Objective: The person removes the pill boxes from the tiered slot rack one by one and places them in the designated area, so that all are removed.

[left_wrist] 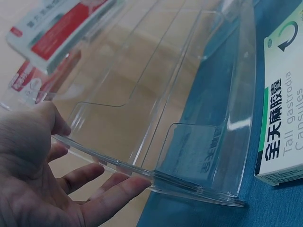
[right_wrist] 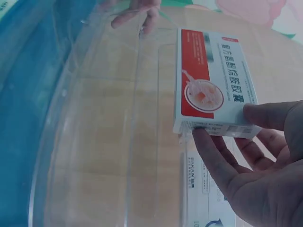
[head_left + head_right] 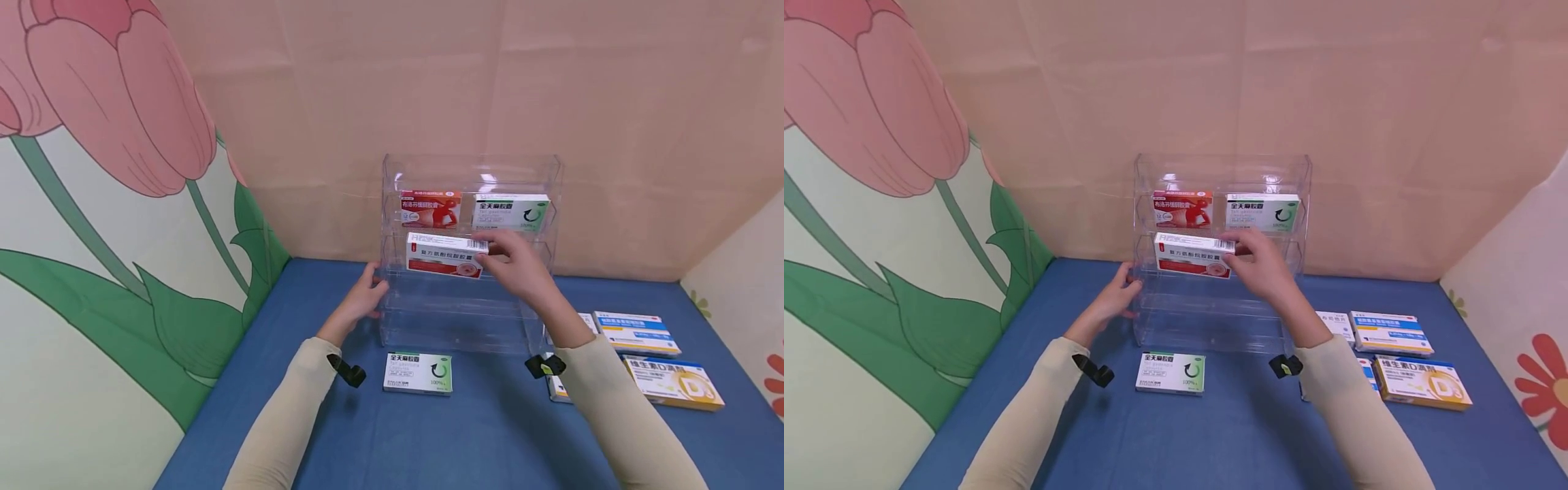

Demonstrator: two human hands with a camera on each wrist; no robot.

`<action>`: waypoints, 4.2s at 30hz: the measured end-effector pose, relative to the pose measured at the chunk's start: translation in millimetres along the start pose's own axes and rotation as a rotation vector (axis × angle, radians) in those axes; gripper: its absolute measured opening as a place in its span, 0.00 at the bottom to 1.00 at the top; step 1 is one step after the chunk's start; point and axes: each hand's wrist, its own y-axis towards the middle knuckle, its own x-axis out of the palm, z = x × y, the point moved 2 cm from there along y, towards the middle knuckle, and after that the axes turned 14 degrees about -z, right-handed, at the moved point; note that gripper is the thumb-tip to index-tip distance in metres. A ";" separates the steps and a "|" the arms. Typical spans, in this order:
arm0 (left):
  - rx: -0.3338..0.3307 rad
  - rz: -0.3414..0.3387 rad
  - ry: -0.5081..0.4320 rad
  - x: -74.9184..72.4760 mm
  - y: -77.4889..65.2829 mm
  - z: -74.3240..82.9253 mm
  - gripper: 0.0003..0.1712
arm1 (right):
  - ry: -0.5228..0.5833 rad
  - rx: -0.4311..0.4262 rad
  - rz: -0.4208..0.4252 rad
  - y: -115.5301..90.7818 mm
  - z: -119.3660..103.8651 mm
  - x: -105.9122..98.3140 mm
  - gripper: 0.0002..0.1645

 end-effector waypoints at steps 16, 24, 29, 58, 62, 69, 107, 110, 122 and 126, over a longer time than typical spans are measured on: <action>0.003 -0.026 0.005 0.1 1.0 3.6 0.34 | -0.010 0.095 -0.161 -47.6 40.0 0.9 0.25; -0.007 -0.024 0.007 -0.1 1.5 1.8 0.34 | 0.004 0.152 -0.221 -68.5 54.8 5.6 0.25; -0.011 -0.026 0.010 0.1 0.6 2.1 0.35 | 0.031 0.165 -0.255 -81.8 66.7 10.7 0.24; -0.023 -0.012 0.011 -0.1 -1.7 1.1 0.35 | 0.300 0.292 -0.397 -127.5 106.6 26.9 0.27; -0.025 -0.014 0.002 0.2 -0.7 0.8 0.35 | 0.352 0.332 -0.439 -131.9 110.8 30.6 0.27; -0.024 -0.006 0.004 0.0 -1.0 3.1 0.33 | 0.395 0.335 -0.494 -134.1 120.8 39.1 0.26; -0.027 -0.007 -0.012 0.3 0.3 -0.4 0.33 | -0.107 0.170 -0.306 -122.3 75.9 -17.0 0.23; -0.028 -0.006 -0.008 0.1 0.0 0.8 0.33 | -0.145 0.157 -0.284 -117.2 66.2 -27.5 0.23; -0.039 -0.006 0.002 0.9 1.9 -1.6 0.33 | -0.175 0.087 -0.253 -85.0 33.4 -69.9 0.29; -0.039 -0.018 -0.004 1.0 3.0 -0.1 0.33 | -0.142 0.078 -0.247 -73.6 29.0 -81.8 0.31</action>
